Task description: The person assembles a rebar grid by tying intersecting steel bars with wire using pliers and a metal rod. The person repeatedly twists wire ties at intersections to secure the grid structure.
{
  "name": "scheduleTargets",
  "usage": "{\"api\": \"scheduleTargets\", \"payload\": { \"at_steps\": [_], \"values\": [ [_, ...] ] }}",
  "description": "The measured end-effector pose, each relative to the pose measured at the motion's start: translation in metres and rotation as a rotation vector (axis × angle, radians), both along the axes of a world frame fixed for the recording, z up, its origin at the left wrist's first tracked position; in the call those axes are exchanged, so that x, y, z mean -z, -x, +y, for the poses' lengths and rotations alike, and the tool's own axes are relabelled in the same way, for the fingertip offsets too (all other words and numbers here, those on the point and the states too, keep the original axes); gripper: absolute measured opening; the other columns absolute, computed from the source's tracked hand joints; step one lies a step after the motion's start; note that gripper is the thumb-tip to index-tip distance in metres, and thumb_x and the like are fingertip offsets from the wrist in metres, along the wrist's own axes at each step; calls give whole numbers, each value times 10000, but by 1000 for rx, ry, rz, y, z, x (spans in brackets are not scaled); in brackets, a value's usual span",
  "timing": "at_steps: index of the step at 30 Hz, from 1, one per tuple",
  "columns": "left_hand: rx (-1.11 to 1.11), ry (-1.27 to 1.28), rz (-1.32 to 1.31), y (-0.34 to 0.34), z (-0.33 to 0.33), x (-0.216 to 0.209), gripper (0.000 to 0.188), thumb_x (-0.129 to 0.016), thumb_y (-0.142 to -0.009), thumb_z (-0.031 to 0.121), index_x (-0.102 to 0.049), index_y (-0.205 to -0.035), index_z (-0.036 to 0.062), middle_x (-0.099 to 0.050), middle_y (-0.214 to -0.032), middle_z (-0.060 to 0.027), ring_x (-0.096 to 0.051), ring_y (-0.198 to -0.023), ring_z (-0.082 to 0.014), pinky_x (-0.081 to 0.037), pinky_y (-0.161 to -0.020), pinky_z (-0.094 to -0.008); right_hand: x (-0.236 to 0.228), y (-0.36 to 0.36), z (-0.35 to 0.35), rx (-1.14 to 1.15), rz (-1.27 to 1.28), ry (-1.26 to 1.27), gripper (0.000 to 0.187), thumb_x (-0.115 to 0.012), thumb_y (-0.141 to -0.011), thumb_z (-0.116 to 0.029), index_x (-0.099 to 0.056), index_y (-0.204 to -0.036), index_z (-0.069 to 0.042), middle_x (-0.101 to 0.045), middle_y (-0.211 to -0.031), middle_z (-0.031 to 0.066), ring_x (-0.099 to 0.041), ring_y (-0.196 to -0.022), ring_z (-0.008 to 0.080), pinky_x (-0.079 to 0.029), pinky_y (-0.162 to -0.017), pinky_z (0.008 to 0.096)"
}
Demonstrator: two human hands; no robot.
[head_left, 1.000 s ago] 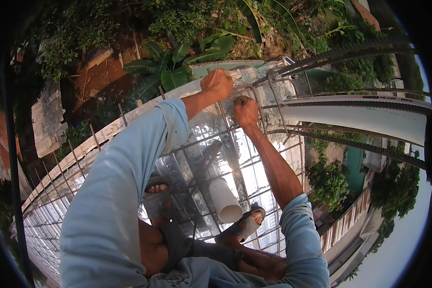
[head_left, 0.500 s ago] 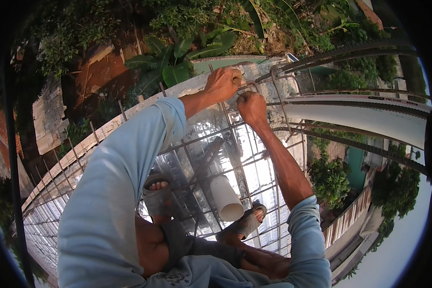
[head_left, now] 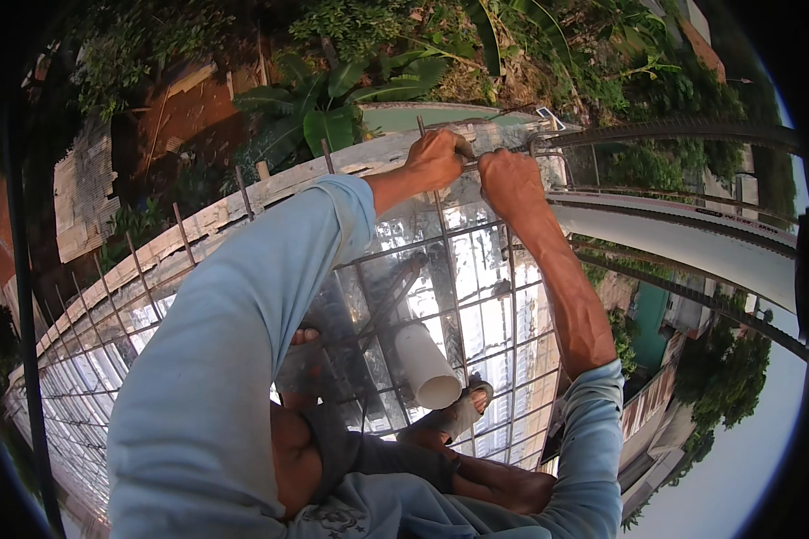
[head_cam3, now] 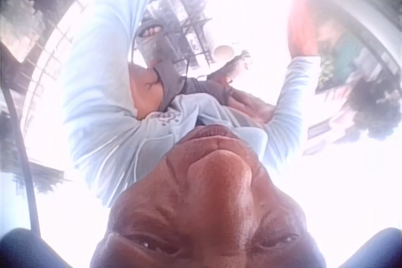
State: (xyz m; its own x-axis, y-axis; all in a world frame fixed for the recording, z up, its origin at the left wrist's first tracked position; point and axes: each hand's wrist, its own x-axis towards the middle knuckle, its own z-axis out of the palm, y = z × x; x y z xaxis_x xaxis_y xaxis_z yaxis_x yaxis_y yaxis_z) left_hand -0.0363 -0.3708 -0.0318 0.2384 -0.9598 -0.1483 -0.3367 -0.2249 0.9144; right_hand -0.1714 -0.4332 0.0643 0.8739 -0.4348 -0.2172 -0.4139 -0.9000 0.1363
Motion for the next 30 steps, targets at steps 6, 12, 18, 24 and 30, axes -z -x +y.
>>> {"api": "scheduleTargets", "payload": {
  "at_steps": [6,12,18,24,30],
  "values": [
    [26,-15,-5,-3,-2,1,254,-660,-790,154,-768,-996,51,-715,-868,-210,-695,-855,-328,-532,-817,-417,16,-7,-33,-138,-195,95,105,-578,-861,-93,-642,-865,-10,-672,-889,185,-697,-732,379,-550,-652,490],
    [58,-100,-22,-6,-10,-3,264,-652,-793,155,-776,-1006,58,-729,-921,-211,-702,-907,-333,-537,-846,-406,28,-12,-36,215,-22,13,152,-580,-836,-105,-706,-838,-20,-711,-879,224,-719,-783,377,-580,-697,450],
    [69,-113,-46,-5,-9,-2,277,-642,-786,146,-783,-1015,83,-734,-934,-208,-707,-934,-340,-538,-866,-409,45,17,-38,-77,55,-397,224,-539,-883,-154,-721,-885,-23,-714,-876,250,-722,-846,377,-575,-748,456],
    [57,-105,-58,-1,-9,-4,286,-637,-749,139,-793,-986,101,-729,-853,-194,-710,-818,-317,-553,-794,-402,-14,22,23,191,-105,-42,199,-530,-870,-106,-702,-948,-41,-674,-842,161,-653,-848,352,-498,-784,470],
    [104,-3,-53,-5,-6,5,348,-590,-722,91,-803,-997,111,-706,-732,-180,-687,-709,-262,-539,-696,-383,-31,33,116,374,-410,-675,194,-629,-896,-179,-679,-937,4,-685,-901,243,-675,-839,438,-532,-752,496]
  ]
}}
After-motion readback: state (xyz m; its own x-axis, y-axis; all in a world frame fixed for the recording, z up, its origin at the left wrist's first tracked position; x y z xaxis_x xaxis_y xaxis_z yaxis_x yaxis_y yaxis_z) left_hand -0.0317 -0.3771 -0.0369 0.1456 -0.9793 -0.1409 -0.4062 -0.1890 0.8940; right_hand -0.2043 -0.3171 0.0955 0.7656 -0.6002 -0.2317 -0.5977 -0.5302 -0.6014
